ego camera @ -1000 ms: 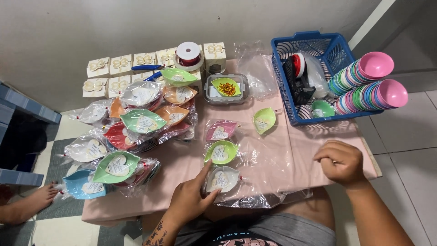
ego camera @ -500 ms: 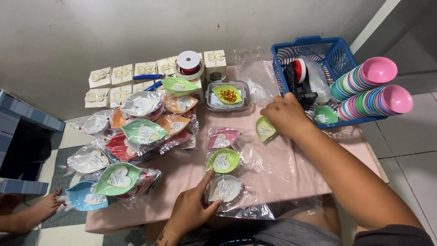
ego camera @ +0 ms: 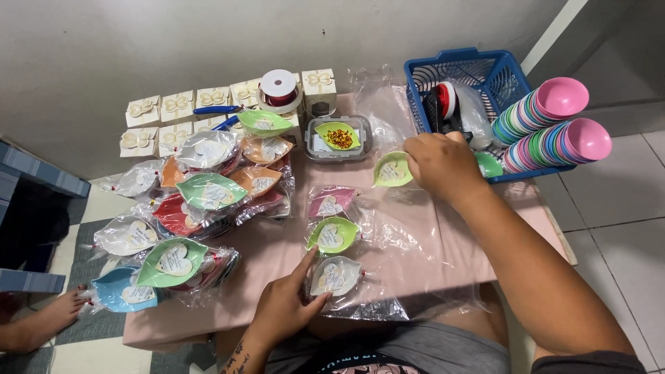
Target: Packing small colorful plastic bowls into a clear plastic bag at a workshop station.
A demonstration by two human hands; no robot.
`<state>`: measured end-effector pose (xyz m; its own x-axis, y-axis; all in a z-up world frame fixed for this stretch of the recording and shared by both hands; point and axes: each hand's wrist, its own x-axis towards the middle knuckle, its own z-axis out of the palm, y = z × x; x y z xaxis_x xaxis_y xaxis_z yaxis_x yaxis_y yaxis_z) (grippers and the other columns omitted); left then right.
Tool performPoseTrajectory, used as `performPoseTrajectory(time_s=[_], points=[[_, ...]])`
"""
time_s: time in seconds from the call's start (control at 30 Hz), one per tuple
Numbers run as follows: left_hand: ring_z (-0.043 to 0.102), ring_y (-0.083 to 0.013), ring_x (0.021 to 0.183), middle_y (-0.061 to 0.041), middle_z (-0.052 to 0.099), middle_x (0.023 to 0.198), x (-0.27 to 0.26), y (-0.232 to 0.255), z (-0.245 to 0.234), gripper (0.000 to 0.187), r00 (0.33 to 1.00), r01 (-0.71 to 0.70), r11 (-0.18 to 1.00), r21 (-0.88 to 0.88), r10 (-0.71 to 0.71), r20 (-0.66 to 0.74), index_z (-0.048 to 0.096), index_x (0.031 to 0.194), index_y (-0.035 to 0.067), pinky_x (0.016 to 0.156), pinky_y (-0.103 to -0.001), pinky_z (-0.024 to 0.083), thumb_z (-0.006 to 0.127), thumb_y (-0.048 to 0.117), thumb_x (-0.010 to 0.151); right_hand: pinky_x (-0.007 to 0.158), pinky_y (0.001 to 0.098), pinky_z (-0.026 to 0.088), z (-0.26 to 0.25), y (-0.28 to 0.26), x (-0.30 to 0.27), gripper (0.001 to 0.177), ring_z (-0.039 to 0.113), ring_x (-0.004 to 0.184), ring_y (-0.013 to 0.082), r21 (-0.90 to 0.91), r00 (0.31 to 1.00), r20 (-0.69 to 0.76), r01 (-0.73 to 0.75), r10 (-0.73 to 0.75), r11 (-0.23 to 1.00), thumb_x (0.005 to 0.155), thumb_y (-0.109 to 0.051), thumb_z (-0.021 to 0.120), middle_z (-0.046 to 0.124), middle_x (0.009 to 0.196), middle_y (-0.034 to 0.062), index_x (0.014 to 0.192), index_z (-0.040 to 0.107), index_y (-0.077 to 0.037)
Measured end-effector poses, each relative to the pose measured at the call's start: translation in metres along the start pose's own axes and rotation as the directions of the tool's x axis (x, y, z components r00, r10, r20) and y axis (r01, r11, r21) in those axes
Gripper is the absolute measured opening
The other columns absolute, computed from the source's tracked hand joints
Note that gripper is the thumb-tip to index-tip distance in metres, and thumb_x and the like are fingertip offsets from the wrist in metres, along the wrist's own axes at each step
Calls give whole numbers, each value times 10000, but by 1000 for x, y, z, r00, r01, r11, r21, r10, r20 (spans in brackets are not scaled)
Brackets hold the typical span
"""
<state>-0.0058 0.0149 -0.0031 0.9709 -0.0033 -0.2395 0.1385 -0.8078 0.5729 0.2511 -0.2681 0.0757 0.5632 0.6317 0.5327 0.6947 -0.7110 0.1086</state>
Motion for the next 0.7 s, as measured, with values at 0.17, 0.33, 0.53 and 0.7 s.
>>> performPoseTrajectory(time_s=[0.17,0.33,0.53,0.7], points=[[707,-169,601,-18,776,748,-2,0,2,984,999,-19,1000,-17,19,-39,314,1660,305,538,-307,507,823,446,830,609,406,537,-67,0,-37,111,636,670,268,121,965,-18,-256,260,959,940,-53,719,707,932,84,1045,751,-71],[716,-182,617,-12,770,715,-2,3,1,970,999,-4,1000,-8,4,-42,337,1650,315,559,-312,508,821,449,820,650,406,526,-112,12,-106,212,635,698,295,140,907,-100,-394,409,908,906,24,748,749,997,149,1115,774,6],[712,-196,597,-42,762,709,-4,10,-3,957,999,2,1000,15,-2,-50,343,1649,276,546,-336,521,810,444,831,520,406,542,-114,24,-174,271,707,651,253,-189,631,260,-709,731,680,957,-139,705,779,924,97,1217,752,-200],[713,-197,611,-52,779,748,-3,7,-1,978,998,-39,999,-12,38,-54,328,1657,268,542,-326,504,809,456,826,709,372,600,-81,-2,-167,291,743,756,236,58,425,581,-873,694,485,899,-175,689,811,920,83,1160,805,-231]])
